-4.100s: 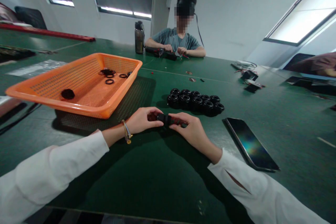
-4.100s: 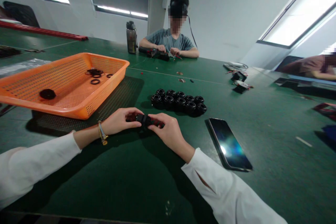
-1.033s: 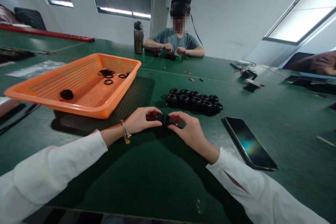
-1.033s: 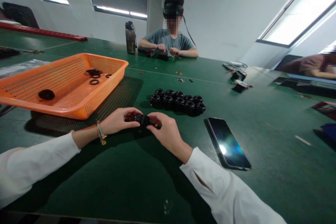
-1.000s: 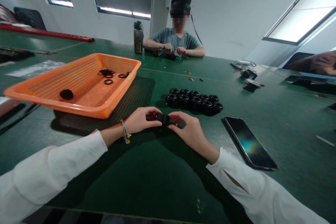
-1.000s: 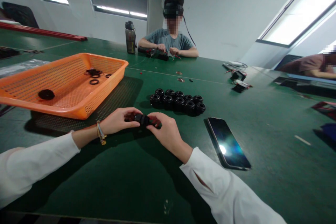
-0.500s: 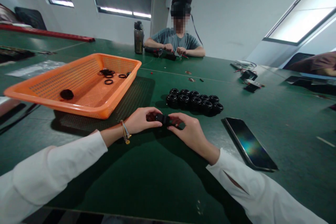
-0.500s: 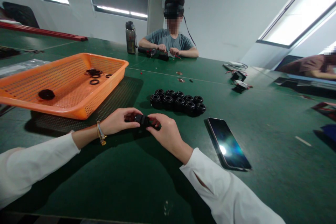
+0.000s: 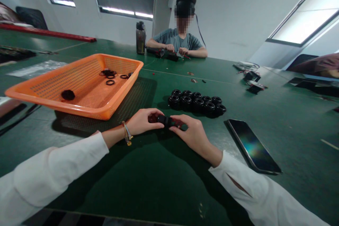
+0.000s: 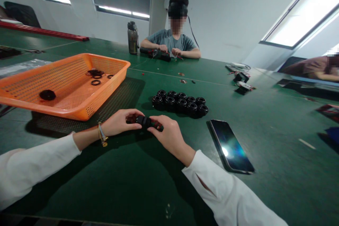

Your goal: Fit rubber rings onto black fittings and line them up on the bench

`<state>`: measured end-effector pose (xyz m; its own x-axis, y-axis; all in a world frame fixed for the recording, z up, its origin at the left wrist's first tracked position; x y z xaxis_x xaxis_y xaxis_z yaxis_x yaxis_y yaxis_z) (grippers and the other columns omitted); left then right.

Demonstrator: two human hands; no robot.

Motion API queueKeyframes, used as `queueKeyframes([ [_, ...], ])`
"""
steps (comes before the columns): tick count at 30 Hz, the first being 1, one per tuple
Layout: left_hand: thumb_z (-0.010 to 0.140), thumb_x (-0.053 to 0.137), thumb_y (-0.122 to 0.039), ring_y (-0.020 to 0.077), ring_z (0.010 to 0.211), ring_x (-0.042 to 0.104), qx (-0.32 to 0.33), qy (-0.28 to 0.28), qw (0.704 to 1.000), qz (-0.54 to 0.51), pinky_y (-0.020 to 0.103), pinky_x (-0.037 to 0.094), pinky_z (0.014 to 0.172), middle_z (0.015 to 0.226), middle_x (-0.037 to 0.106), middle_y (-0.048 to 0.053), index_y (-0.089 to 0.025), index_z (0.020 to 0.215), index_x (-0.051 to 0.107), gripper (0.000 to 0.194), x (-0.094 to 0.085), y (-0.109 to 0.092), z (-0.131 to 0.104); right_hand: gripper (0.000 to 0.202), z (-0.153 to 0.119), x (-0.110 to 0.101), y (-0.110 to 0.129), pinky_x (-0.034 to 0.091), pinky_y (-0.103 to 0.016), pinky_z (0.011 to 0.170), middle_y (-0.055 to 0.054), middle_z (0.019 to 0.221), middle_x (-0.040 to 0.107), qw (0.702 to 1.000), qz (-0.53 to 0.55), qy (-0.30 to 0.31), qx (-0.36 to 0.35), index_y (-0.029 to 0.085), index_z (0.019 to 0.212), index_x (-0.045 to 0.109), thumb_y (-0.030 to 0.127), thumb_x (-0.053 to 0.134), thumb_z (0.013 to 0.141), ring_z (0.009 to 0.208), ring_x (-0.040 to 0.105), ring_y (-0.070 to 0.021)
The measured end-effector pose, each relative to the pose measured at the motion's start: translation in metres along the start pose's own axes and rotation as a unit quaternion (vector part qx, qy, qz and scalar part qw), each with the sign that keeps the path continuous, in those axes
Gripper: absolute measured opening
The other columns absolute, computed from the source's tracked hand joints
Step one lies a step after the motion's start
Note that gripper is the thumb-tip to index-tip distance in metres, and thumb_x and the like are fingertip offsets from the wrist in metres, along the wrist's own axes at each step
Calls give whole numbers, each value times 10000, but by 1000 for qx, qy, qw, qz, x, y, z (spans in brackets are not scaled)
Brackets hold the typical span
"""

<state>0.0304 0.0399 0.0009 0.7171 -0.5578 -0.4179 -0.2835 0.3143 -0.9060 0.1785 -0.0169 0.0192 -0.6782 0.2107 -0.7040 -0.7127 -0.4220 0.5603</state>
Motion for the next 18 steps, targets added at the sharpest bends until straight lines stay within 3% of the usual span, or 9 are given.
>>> queueKeyframes([
  [8, 652, 670, -289, 148, 715, 594, 2, 3, 1000, 3, 242, 472, 662, 788, 632, 15, -124, 918, 590, 324, -1, 0, 0, 260, 0, -1, 1, 532, -290, 651, -48, 849, 707, 1000, 6, -5, -9, 169, 911, 673, 85, 673, 665, 653, 636, -150],
  [14, 657, 673, -280, 147, 718, 595, 6, 1, 1000, 11, 247, 474, 672, 800, 638, 19, -126, 917, 589, 314, 0, -2, 0, 336, 0, 0, -2, 541, -288, 639, -42, 841, 712, 999, 38, -3, 29, 164, 969, 652, 77, 684, 646, 644, 635, -145],
  [18, 654, 678, -281, 150, 718, 598, 3, 2, 1000, 5, 249, 476, 672, 795, 638, 19, -127, 913, 589, 314, -1, -2, -1, 281, 0, 1, -1, 544, -293, 658, -39, 850, 713, 998, 52, 7, 31, 174, 925, 660, 81, 671, 660, 665, 645, -152],
])
Point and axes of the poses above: each hand's wrist, its own z-axis towards the middle knuckle, its own x-axis out of the palm, y = z × x, the point moved 5 cm from there along z, towards the middle knuckle
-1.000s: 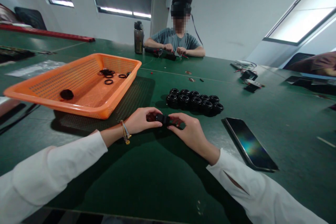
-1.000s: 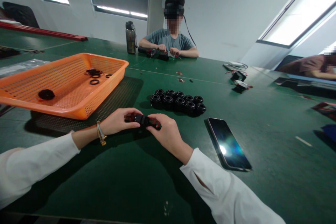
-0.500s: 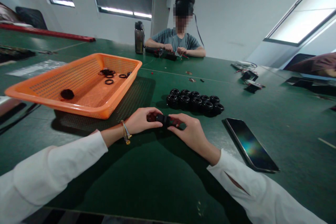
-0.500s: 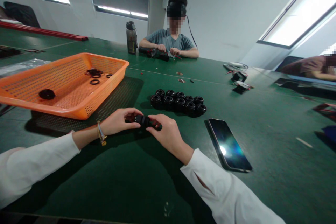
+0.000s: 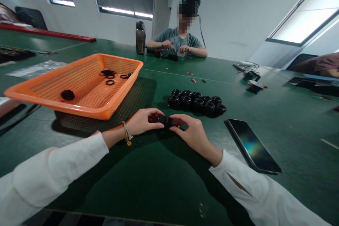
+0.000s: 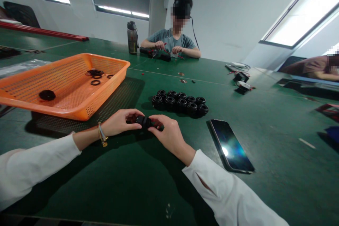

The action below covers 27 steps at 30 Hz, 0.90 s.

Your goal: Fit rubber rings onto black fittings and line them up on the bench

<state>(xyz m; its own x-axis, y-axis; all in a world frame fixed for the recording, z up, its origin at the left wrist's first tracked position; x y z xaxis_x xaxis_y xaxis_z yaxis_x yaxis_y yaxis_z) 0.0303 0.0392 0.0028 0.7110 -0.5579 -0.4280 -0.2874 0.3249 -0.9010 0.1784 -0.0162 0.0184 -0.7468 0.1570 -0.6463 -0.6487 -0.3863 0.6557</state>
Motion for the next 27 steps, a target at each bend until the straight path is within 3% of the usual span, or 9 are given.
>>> queueKeyframes([
  [27, 673, 679, -280, 156, 737, 609, 3, 1, 1000, 11, 258, 487, 678, 810, 647, 22, -129, 928, 590, 309, -1, 2, 0, 276, 0, 1, -2, 541, -297, 645, -33, 834, 715, 1000, -13, 5, -2, 191, 931, 671, 97, 668, 672, 662, 649, -156],
])
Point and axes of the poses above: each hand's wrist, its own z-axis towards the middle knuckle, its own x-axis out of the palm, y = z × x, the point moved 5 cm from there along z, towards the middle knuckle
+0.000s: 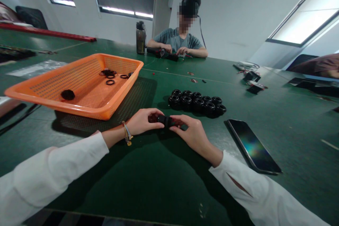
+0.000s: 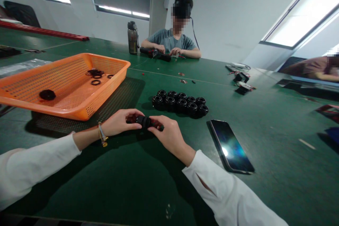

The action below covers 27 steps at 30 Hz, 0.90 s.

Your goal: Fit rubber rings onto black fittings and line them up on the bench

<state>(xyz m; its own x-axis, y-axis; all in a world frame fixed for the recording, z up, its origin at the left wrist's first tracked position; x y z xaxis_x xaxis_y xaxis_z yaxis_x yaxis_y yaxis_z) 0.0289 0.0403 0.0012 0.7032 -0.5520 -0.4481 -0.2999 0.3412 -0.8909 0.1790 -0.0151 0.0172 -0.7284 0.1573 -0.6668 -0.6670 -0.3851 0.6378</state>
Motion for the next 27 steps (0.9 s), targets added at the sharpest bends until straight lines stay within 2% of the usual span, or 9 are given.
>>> queueKeyframes([
  [16, 671, 680, -278, 147, 718, 607, 4, 2, 1000, -2, 244, 482, 666, 793, 647, 14, -130, 922, 590, 305, 1, -1, 0, 336, 0, -1, -1, 532, -297, 652, -22, 828, 696, 1000, 15, -14, -6, 191, 955, 644, 75, 669, 640, 661, 629, -149],
  [27, 653, 678, -294, 153, 719, 599, -2, 0, 1000, -2, 246, 474, 660, 794, 638, 19, -126, 922, 592, 328, 0, -1, 0, 264, 0, 0, 1, 532, -295, 650, -37, 832, 704, 1000, -2, 5, -5, 175, 923, 654, 104, 672, 670, 666, 639, -153],
])
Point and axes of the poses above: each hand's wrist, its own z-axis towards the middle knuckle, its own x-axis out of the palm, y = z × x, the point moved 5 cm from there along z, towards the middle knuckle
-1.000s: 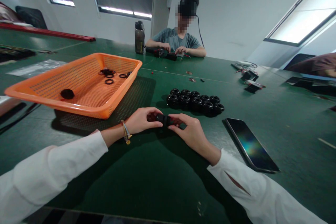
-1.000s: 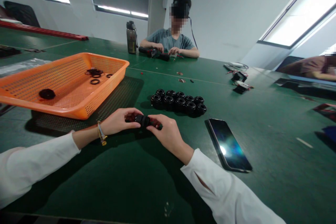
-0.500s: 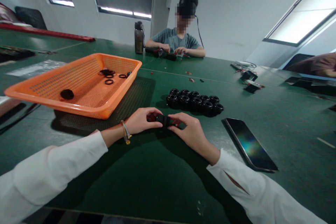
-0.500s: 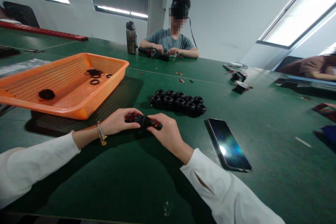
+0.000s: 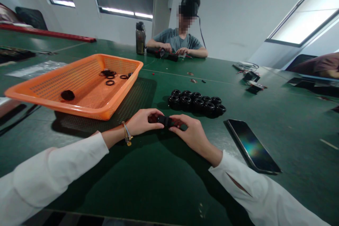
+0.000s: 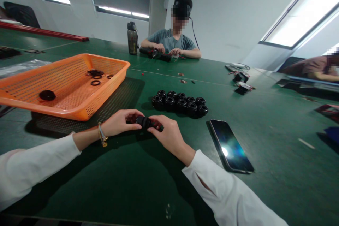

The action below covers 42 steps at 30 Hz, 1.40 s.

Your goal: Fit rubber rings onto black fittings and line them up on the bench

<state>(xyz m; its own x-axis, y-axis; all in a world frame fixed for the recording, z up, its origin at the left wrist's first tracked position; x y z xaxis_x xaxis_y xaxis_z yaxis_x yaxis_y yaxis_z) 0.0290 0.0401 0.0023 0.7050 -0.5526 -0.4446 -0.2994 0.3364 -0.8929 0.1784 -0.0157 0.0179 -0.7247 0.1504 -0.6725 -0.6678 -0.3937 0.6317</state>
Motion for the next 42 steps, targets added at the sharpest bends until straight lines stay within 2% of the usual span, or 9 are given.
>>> queueKeyframes([
  [13, 643, 677, -290, 145, 699, 581, -7, 2, 1000, -9, 239, 460, 649, 773, 621, 14, -121, 914, 586, 332, 1, -1, 0, 285, 0, 0, -1, 531, -282, 635, -46, 824, 711, 1000, 2, -2, -2, 147, 932, 669, 74, 676, 656, 648, 637, -149],
  [26, 647, 670, -287, 151, 717, 587, -1, 3, 1000, -3, 243, 463, 661, 786, 623, 18, -117, 916, 589, 329, 1, -1, 0, 302, 0, -1, 0, 527, -275, 629, -34, 799, 708, 1000, -1, 3, -10, 165, 936, 669, 103, 705, 643, 643, 635, -148],
  [33, 653, 664, -291, 149, 709, 585, 1, 3, 1000, 2, 244, 465, 659, 785, 626, 22, -113, 921, 588, 330, 1, -1, 0, 258, -1, 0, 0, 528, -285, 645, -53, 840, 707, 1000, -4, -10, -19, 150, 918, 674, 98, 685, 665, 656, 631, -148],
  [38, 653, 666, -290, 151, 713, 588, 0, -1, 1000, 4, 248, 467, 663, 792, 629, 25, -113, 929, 590, 336, 1, -1, 0, 341, 0, 1, -3, 532, -277, 631, -41, 838, 707, 1000, 13, -17, 4, 156, 972, 649, 89, 698, 642, 644, 626, -142],
  [42, 657, 667, -296, 158, 731, 596, 2, 3, 1000, 8, 254, 473, 676, 813, 636, 32, -115, 932, 591, 338, 2, -1, 0, 278, 0, 1, -2, 533, -275, 641, -32, 833, 709, 1000, 13, -4, 5, 174, 914, 658, 91, 687, 651, 660, 637, -144],
])
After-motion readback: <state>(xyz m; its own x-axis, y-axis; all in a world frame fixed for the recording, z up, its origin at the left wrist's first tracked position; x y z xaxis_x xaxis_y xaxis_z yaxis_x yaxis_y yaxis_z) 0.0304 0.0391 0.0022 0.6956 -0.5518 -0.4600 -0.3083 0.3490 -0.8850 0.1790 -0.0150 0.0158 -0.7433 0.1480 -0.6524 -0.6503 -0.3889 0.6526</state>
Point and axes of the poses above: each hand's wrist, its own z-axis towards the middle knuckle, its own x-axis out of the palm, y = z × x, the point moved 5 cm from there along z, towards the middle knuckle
